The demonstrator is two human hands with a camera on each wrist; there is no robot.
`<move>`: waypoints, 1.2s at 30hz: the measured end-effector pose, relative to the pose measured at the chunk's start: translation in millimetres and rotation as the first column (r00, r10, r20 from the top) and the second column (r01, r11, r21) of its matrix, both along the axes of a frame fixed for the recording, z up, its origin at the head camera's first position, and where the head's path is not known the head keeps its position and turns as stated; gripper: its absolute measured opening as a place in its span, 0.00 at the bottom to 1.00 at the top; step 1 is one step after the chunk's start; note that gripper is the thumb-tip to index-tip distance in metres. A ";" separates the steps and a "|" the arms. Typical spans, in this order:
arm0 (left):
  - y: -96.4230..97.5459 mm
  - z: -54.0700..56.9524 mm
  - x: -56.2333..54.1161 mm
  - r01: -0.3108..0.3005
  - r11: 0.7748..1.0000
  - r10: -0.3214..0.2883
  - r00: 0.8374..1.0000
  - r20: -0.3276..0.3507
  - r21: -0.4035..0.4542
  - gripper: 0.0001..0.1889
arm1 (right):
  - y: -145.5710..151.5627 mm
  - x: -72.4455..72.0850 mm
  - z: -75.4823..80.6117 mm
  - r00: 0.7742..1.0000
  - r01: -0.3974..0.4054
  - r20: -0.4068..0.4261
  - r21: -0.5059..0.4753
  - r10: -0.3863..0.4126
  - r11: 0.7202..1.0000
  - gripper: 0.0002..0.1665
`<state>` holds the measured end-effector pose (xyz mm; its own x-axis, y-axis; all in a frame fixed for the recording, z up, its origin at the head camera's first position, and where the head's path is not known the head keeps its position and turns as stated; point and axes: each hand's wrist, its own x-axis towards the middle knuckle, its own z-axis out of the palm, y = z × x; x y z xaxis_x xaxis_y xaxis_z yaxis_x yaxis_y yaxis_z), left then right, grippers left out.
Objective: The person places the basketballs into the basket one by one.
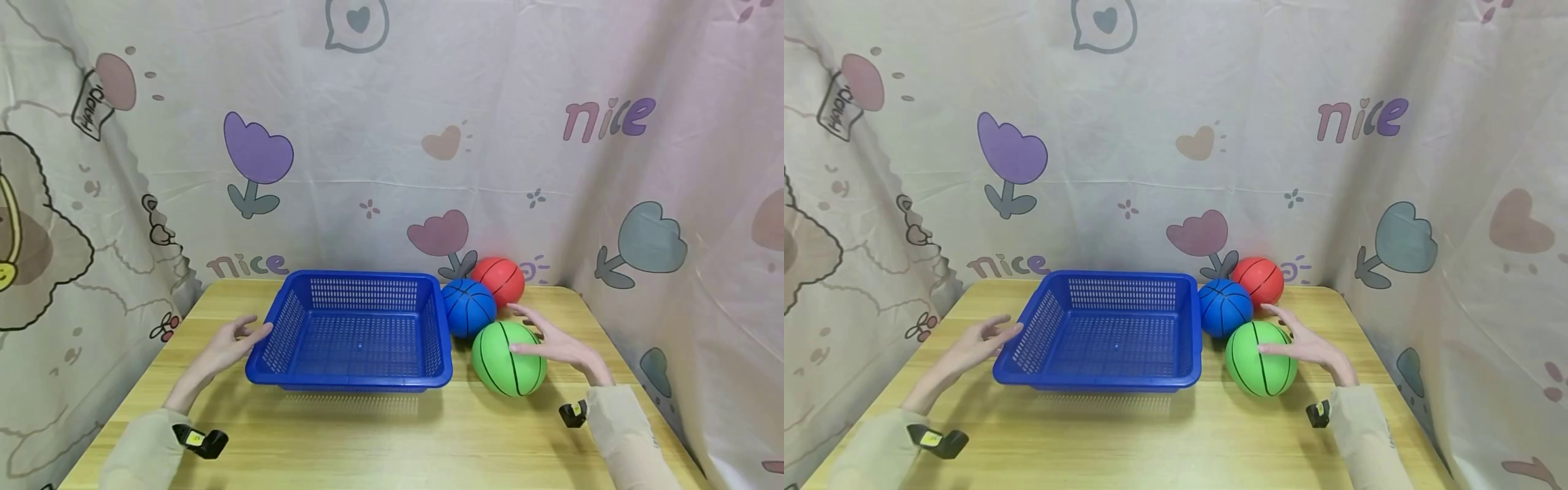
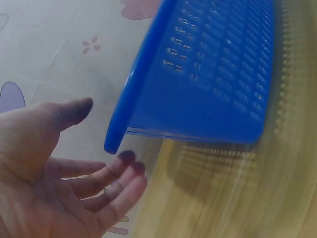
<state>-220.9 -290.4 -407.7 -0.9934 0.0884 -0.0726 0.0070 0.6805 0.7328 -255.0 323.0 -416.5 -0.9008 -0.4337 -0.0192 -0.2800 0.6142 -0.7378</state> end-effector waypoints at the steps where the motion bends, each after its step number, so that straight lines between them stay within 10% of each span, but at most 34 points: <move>1: -1.0 -0.7 -0.3 -0.006 1.000 0.006 1.000 0.011 0.023 0.42 | 0.0 -0.2 -0.6 1.000 -0.003 0.000 -0.005 0.003 1.000 0.51; 11: -6.7 -9.5 -3.8 -0.027 0.974 0.001 0.994 0.114 0.227 0.38 | -0.9 -3.5 -6.9 0.998 -0.040 -0.049 -0.009 0.039 0.999 0.48; 36: -4.5 -13.0 -6.4 -0.073 0.934 0.006 0.982 0.191 0.349 0.38 | -1.4 -2.6 -6.0 0.995 -0.040 0.095 0.016 0.039 0.999 0.44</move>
<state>-227.4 -295.0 -420.7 -0.9687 0.1027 -0.2258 -0.1726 0.3747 0.9109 -257.6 321.6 -422.6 -0.8767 -0.4679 -0.1117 -0.2338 0.6175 -0.7510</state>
